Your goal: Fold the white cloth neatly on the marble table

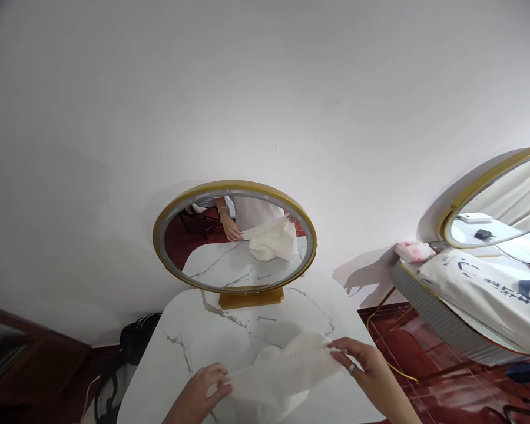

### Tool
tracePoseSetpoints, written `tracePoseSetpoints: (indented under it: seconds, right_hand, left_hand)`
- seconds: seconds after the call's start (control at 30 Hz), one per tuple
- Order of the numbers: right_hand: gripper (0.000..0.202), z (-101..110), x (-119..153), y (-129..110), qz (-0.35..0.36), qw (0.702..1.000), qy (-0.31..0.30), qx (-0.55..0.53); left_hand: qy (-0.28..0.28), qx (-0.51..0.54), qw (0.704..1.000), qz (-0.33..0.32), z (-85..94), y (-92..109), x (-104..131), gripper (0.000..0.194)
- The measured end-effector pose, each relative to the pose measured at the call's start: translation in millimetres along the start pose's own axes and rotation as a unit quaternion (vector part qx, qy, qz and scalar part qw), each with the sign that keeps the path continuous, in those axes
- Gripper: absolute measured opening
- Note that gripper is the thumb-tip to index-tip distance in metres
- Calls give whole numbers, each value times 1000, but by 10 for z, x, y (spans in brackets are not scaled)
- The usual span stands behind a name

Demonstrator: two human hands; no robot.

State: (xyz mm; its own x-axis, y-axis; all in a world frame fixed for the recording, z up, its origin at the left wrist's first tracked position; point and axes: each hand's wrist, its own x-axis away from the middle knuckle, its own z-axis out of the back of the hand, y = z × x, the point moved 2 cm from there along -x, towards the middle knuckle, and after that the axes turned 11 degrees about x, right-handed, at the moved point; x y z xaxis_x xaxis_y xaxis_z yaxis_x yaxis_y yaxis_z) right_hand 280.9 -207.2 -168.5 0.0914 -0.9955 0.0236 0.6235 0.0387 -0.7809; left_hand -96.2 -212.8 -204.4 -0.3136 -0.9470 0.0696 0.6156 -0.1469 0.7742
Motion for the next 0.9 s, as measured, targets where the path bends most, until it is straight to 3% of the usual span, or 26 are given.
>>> tracePoseSetpoints:
  seconds: [0.07,0.27,0.43,0.6,0.8,0.9]
  right_hand:
    - [40,34,-9,37,-8,1000,11,-5]
    - [36,194,-100,33,3,1000,-1,-3]
    - [34,535,-196,-207,34,998,27,-52]
    - [31,767,-141,-374,52,995,64,-64]
    - [29,814,39,-387,60,997,52,-21]
    - [27,790,268,-302,63,998,5,-9]
  left_hand:
    - [-34,21,999,21,10,-1,4,35]
    - [-6,66,998,-2,222,59,-159,40]
    - [61,46,994,-79,702,509,-364,37]
    - [52,10,995,-87,1046,976,-255,32]
    - [5,6,994,-112,1088,1150,-113,25]
    - [-11,56,993,-104,1090,1150,-63,22]
